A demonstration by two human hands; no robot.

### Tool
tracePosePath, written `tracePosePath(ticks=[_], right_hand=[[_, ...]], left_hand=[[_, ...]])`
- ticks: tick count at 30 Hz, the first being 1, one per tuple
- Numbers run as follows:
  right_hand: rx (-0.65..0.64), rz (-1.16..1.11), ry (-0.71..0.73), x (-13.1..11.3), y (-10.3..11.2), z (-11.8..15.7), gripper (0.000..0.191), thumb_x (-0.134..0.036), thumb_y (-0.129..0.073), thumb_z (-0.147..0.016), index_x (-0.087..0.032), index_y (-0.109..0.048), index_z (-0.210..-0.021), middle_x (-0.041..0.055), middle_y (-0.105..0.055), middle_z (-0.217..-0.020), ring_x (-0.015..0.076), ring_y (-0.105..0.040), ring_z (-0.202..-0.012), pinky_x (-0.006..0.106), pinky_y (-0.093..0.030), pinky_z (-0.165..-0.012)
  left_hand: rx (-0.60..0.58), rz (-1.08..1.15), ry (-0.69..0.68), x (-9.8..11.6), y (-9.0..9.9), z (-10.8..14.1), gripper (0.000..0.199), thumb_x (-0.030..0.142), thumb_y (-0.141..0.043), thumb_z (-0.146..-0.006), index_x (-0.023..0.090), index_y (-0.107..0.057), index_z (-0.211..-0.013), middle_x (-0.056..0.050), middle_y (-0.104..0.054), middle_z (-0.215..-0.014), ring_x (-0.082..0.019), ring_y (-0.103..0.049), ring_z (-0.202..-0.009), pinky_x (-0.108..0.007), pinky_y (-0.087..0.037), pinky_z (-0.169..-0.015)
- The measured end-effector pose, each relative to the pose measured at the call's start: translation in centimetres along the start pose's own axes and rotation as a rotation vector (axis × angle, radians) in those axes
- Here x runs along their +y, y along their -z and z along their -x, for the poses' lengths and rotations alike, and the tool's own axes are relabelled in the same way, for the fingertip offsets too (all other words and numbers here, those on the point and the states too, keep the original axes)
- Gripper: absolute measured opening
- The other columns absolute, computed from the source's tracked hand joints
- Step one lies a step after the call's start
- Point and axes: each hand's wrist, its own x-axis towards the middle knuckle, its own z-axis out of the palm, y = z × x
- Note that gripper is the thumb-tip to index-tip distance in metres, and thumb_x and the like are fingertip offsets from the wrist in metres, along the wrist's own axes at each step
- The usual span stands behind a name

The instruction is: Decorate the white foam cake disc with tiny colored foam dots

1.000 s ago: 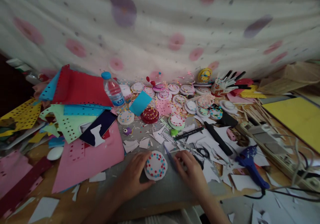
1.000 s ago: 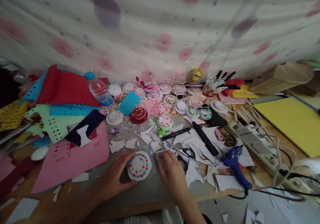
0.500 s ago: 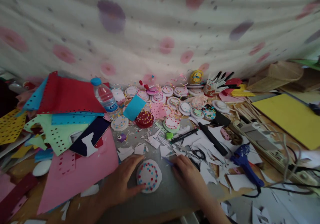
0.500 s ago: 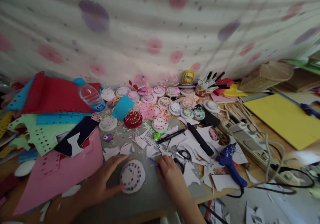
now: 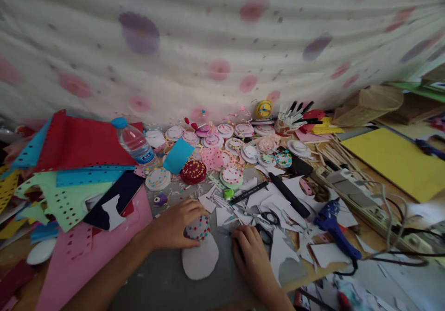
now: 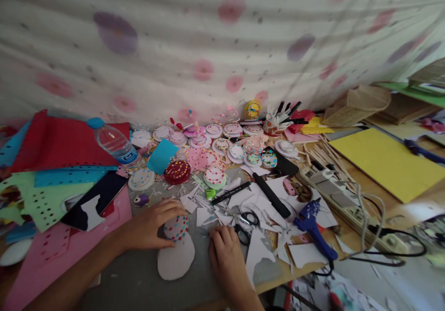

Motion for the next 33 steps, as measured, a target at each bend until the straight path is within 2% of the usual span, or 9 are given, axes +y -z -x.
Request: tracePosePath(ticks=[6, 12, 15, 17, 19, 21, 26, 31, 33], right_hand=[[-0.02, -0.013, 0.009, 0.1, 0.2, -0.6, 0.016, -0.008, -0.046, -0.088, -0.021, -0.055, -0.093, 0.0073, -0.058, -0.096, 0.0223, -0.054, -0.088, 0.038, -0.049, -0.077], [-0.069, -0.035, 0.052, 0.5, 0.1, -1.5, 0.018, -0.008, -0.046, -0.09, -0.02, -0.054, -0.099, 0.0077, -0.058, -0.099, 0.0226, -0.055, -0.092, 0.038, -0.048, -0.081], [-0.075, -0.04, 0.057, 0.6, 0.0, -1.9, 0.018, -0.009, -0.045, -0.091, -0.02, -0.054, -0.102, 0.0081, -0.058, -0.099, 0.0229, -0.055, -0.093, 0.038, -0.048, -0.081], [-0.067, -0.036, 0.064, 0.6, 0.0, -2.0, 0.017, -0.009, -0.045, -0.09, -0.02, -0.054, -0.1, 0.0083, -0.058, -0.098, 0.0232, -0.056, -0.092, 0.038, -0.048, -0.081], [-0.062, -0.026, 0.069, 0.5, -0.1, -2.1, 0.017, -0.009, -0.046, -0.09, -0.02, -0.055, -0.099, 0.0085, -0.058, -0.097, 0.0235, -0.056, -0.091, 0.038, -0.048, -0.079], [-0.056, -0.017, 0.065, 0.4, -0.1, -2.1, 0.018, -0.008, -0.047, -0.088, -0.02, -0.055, -0.099, 0.0084, -0.058, -0.096, 0.0235, -0.056, -0.09, 0.037, -0.048, -0.078], [-0.035, -0.026, 0.047, 0.4, -0.3, -2.1, 0.02, -0.006, -0.048, -0.085, -0.02, -0.055, -0.097, 0.0079, -0.058, -0.095, 0.0236, -0.056, -0.09, 0.037, -0.048, -0.078], [-0.03, -0.031, 0.038, 0.4, -0.5, -2.0, 0.019, -0.006, -0.048, -0.085, -0.021, -0.055, -0.095, 0.0076, -0.058, -0.094, 0.0239, -0.056, -0.089, 0.037, -0.048, -0.078], [-0.03, -0.038, 0.038, 0.4, -0.5, -2.0, 0.018, -0.007, -0.047, -0.086, -0.021, -0.054, -0.095, 0.0073, -0.058, -0.093, 0.0237, -0.056, -0.088, 0.037, -0.048, -0.077]], left_hand=[[-0.019, -0.021, 0.07, 0.6, -0.5, 0.8, 0.064, 0.019, -0.072, -0.069, 0.025, -0.052, -0.129, -0.007, -0.06, -0.125, -0.027, -0.054, -0.118, -0.04, -0.044, -0.1], [-0.07, 0.022, 0.063, 3.0, -0.5, 2.4, 0.069, 0.035, -0.078, -0.069, 0.028, -0.051, -0.132, -0.007, -0.062, -0.122, -0.028, -0.058, -0.114, -0.04, -0.047, -0.099], [-0.069, 0.04, 0.031, 3.2, -0.5, 2.5, 0.07, 0.045, -0.077, -0.07, 0.026, -0.051, -0.131, -0.009, -0.061, -0.125, -0.029, -0.057, -0.115, -0.041, -0.044, -0.101], [0.014, 0.036, 0.045, 2.5, -0.6, 1.7, 0.055, 0.042, -0.071, -0.078, 0.025, -0.054, -0.127, -0.009, -0.06, -0.125, -0.026, -0.056, -0.116, -0.039, -0.044, -0.102], [0.155, -0.014, 0.095, 1.3, -0.9, 0.3, 0.033, 0.029, -0.06, -0.088, 0.024, -0.057, -0.121, -0.008, -0.061, -0.122, -0.023, -0.056, -0.115, -0.038, -0.045, -0.101], [0.236, -0.108, 0.129, -0.2, -1.2, -1.3, 0.028, 0.02, -0.057, -0.089, 0.022, -0.058, -0.117, -0.008, -0.061, -0.117, -0.023, -0.056, -0.113, -0.039, -0.046, -0.099], [0.173, -0.211, 0.078, -2.6, -1.9, -4.1, 0.039, 0.022, -0.07, -0.081, 0.019, -0.057, -0.118, -0.009, -0.059, -0.113, -0.025, -0.057, -0.109, -0.039, -0.049, -0.092], [0.138, -0.262, 0.03, -3.1, -2.0, -4.3, 0.015, 0.021, -0.059, -0.089, 0.019, -0.062, -0.104, -0.007, -0.062, -0.102, -0.023, -0.058, -0.102, -0.037, -0.048, -0.091], [0.144, -0.278, 0.03, -3.1, -1.9, -4.0, 0.013, 0.018, -0.051, -0.093, 0.019, -0.062, -0.102, -0.007, -0.063, -0.1, -0.021, -0.059, -0.101, -0.036, -0.047, -0.093]])
